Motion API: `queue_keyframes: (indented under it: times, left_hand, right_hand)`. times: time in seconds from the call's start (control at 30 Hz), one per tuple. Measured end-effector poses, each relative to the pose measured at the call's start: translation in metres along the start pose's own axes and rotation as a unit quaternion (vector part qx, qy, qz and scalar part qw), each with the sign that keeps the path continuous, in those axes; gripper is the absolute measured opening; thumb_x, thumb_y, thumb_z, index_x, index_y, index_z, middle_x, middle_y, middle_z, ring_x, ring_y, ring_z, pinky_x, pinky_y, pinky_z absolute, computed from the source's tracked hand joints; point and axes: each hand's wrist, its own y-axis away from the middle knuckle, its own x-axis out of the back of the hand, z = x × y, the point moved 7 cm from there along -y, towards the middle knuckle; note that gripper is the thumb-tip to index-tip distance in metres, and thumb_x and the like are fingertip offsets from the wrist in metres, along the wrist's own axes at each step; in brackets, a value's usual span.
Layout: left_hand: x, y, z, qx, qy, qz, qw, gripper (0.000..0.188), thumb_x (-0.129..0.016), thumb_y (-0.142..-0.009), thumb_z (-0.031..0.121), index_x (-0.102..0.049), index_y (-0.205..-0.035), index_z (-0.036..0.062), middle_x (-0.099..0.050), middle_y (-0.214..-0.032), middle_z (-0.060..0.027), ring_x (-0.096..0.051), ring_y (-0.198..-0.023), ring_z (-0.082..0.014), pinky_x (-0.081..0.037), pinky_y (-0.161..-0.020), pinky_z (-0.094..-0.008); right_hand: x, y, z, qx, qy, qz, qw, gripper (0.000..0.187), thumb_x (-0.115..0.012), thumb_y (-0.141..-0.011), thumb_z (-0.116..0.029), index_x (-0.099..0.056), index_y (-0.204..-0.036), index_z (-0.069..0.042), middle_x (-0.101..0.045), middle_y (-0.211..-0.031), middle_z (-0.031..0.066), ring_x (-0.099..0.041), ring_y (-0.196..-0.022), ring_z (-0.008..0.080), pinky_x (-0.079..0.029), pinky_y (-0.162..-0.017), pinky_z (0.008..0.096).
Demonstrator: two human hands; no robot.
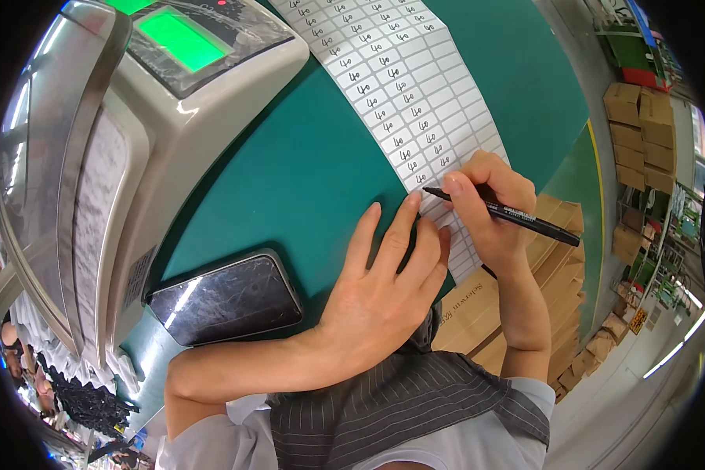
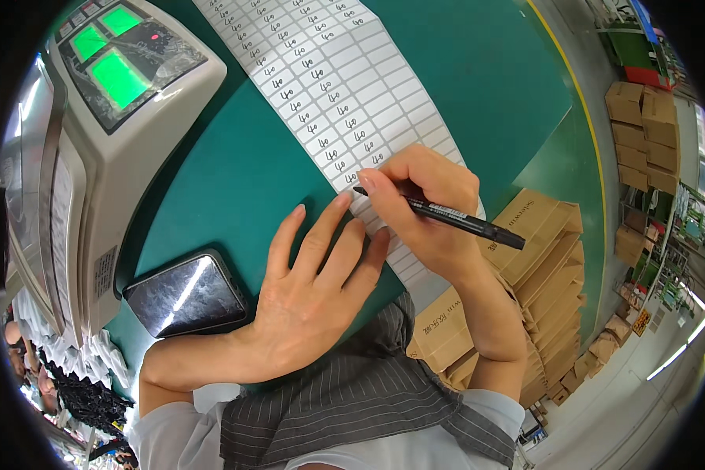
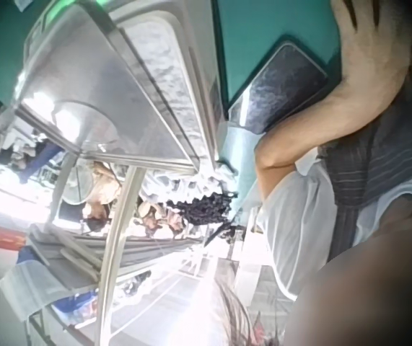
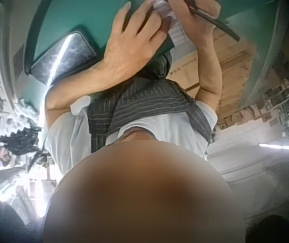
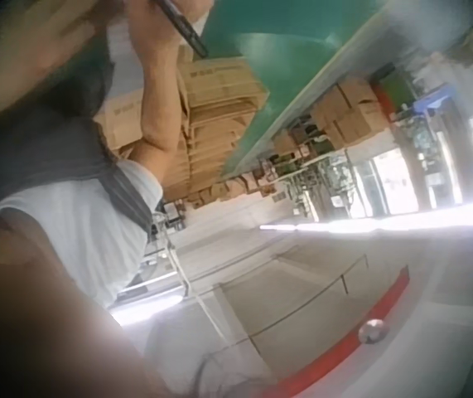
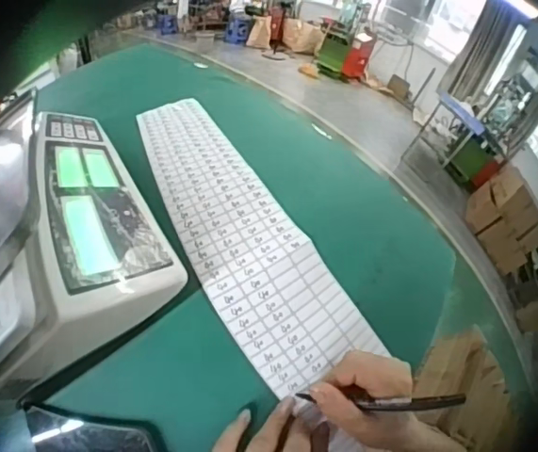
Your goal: Manually recording numbers on a long paper list at a factory workbench.
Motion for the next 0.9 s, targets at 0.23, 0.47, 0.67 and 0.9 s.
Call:
queue_keyframes:
  times: [0.23, 0.47, 0.67, 0.9]
  left_hand:
    - [0.0004, 0.0000, -0.0005, -0.003, 0.002, 0.008, 1.000, 0.038, -0.060, -0.078, 0.012, -0.065, -0.115, 0.0042, -0.055, -0.114, -0.0128, -0.050, -0.124, -0.0308, -0.036, -0.102, -0.0529]
    - [0.0010, -0.0002, -0.0001, 0.001, 0.002, 0.015, 1.000, 0.038, -0.059, -0.078, 0.011, -0.065, -0.114, 0.0041, -0.055, -0.113, -0.0127, -0.050, -0.124, -0.0308, -0.036, -0.101, -0.0525]
    - [0.0014, 0.0000, 0.0001, -0.003, -0.002, 0.013, 1.000, 0.038, -0.059, -0.078, 0.011, -0.066, -0.114, 0.0041, -0.055, -0.112, -0.0124, -0.050, -0.124, -0.0310, -0.036, -0.101, -0.0528]
    - [0.0004, -0.0004, 0.0003, -0.003, -0.004, 0.010, 1.000, 0.039, -0.059, -0.077, 0.011, -0.065, -0.115, 0.0040, -0.055, -0.112, -0.0125, -0.049, -0.124, -0.0315, -0.036, -0.102, -0.0532]
  right_hand:
    - [0.0031, 0.0032, 0.0037, -0.011, -0.011, 0.025, 1.000, 0.019, -0.070, -0.083, -0.006, -0.057, -0.069, -0.002, -0.053, -0.059, 0.0023, -0.043, -0.049, 0.0083, -0.033, -0.045, 0.0248]
    - [0.0006, 0.0015, 0.0017, 0.014, 0.009, -0.002, 1.000, 0.021, -0.069, -0.085, -0.007, -0.056, -0.069, -0.002, -0.053, -0.059, 0.0013, -0.043, -0.051, 0.0073, -0.033, -0.046, 0.0243]
    - [0.0014, 0.0005, 0.0009, 0.006, 0.002, 0.021, 1.000, 0.021, -0.069, -0.085, -0.008, -0.057, -0.069, -0.003, -0.052, -0.057, 0.0012, -0.041, -0.050, 0.0068, -0.032, -0.045, 0.0245]
    - [0.0051, 0.0013, 0.0027, -0.021, -0.023, 0.021, 0.999, 0.019, -0.067, -0.087, -0.008, -0.058, -0.071, -0.002, -0.054, -0.059, -0.0004, -0.042, -0.052, 0.0051, -0.034, -0.047, 0.0235]
